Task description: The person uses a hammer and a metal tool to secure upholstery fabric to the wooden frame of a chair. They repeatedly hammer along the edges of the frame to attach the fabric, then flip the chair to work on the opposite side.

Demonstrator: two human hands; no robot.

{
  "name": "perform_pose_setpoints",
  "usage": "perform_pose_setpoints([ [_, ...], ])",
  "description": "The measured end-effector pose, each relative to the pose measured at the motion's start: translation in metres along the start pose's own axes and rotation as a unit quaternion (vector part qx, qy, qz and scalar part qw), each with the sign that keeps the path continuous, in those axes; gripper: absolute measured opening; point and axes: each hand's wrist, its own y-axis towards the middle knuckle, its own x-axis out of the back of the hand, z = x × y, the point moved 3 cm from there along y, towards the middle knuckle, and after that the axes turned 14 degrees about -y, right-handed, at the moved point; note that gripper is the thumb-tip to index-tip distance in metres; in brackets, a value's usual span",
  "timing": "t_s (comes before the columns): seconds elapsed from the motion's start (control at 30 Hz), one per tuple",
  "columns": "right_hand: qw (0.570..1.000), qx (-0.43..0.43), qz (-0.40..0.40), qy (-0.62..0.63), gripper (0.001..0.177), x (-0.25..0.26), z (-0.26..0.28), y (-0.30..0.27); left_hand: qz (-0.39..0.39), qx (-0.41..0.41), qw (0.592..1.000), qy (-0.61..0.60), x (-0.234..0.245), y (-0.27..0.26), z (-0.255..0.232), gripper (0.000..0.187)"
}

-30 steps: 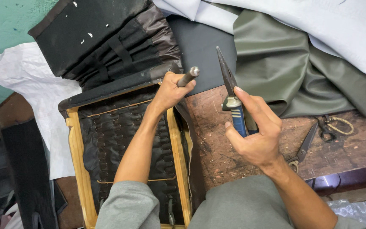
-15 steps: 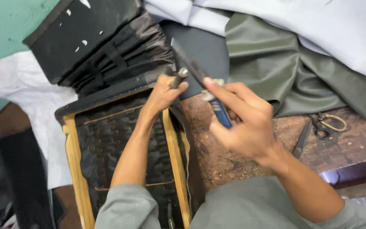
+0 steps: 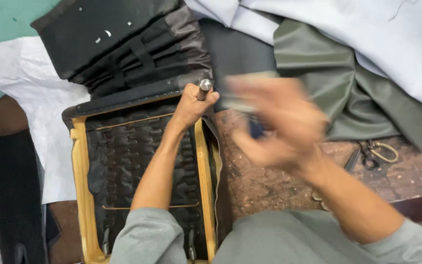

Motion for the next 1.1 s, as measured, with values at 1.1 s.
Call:
perform_pose_setpoints([
  [1.1, 0.871, -0.396, 0.191, 0.219, 0.083, -0.022, -0.067, -0.114, -0.403, -0.098, 0.678, -0.606, 0.103, -0.040, 0.109, 0.048],
])
